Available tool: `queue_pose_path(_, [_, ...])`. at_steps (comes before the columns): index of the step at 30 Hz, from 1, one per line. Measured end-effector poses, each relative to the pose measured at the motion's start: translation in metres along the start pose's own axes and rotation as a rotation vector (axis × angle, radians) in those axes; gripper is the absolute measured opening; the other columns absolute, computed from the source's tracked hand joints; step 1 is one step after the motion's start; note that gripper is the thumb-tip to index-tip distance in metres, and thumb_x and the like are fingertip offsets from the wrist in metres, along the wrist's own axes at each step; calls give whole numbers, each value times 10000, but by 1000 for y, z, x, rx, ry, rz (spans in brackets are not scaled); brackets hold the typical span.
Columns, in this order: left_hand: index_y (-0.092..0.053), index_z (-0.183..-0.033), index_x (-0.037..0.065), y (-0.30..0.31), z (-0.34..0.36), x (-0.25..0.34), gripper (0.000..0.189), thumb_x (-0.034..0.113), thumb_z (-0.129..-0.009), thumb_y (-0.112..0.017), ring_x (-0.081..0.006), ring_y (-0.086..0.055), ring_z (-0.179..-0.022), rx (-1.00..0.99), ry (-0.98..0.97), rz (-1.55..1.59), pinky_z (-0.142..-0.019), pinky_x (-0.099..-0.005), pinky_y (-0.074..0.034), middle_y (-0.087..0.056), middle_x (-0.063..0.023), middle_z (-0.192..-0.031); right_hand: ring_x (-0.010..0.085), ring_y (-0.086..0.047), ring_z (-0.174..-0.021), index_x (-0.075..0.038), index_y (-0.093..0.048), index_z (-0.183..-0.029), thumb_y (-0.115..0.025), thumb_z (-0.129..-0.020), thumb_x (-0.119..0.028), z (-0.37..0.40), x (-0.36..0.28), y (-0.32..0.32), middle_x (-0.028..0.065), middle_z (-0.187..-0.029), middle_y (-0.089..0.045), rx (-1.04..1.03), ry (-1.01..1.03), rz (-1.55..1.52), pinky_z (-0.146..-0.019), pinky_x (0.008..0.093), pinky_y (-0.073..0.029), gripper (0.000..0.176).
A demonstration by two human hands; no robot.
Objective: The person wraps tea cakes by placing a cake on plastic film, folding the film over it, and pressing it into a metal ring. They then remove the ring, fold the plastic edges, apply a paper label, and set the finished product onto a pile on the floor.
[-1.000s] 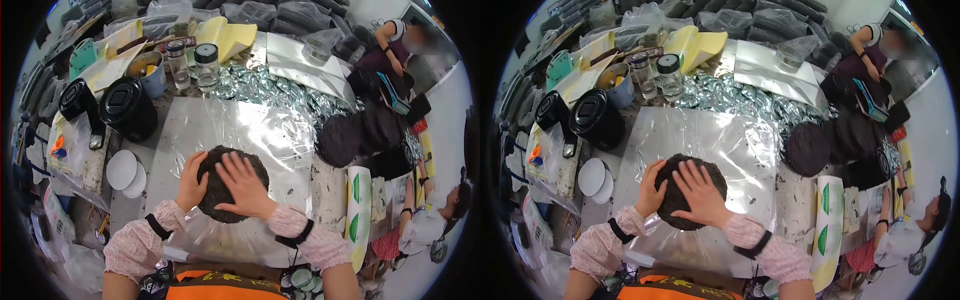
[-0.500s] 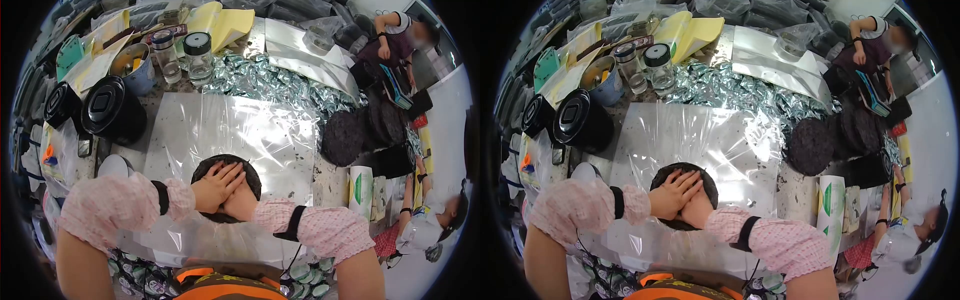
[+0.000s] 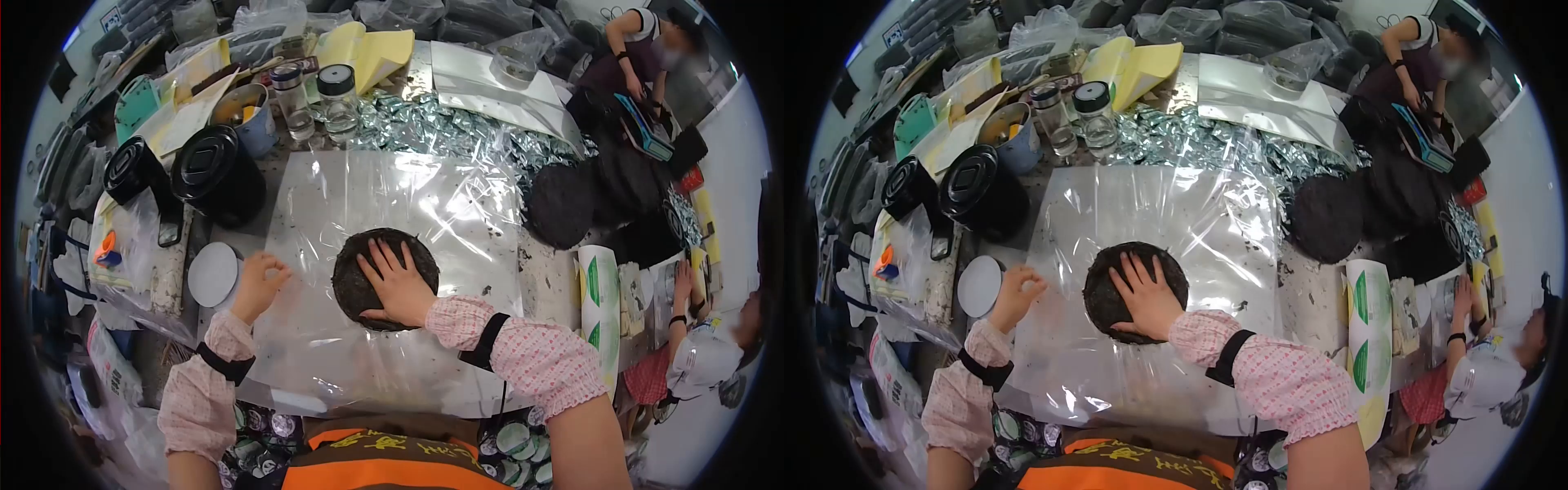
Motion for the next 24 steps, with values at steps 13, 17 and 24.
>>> queue_pose_path(13, [-349,-1478,-46,-93,50,121,1132,593,-668,-815,-407,-318,-1451,-89,-799,-405,-1190,-540,-222,-380,-246,-1523,442,-313,-1426,-21,-384,-1467,-709,-840,-453,6,-17,2,283,-1526,-316,88,-161,-233,-1154,584,-252,828])
queue_pose_path(17, [-552,-1283,-20,-107,49,132,816,586,-770,-742,-408,-454,-1355,-88,-677,-406,-1189,-543,-201,-564,-232,-1352,410,-493,-1291,-5,-554,-1316,-760,-795,-110,54,10,37,245,-1398,-482,620,-355,-339,-1078,473,-404,570])
queue_pose_path(24, [-632,-1053,46,-142,43,133,295,227,-840,-725,-318,-607,-1151,105,-409,-285,-1134,-483,-285,-681,-135,-1069,201,-676,-990,53,-536,-1307,-736,-853,-60,199,46,66,154,-1160,-666,120,-1060,-1235,-858,302,-544,509])
Point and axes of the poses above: each hand's wrist, its own z-axis away from the middle knuckle, its own y-axis out of the back of the hand, x = y × z, the point moved 1 cm from there along -z, towards the middle knuckle
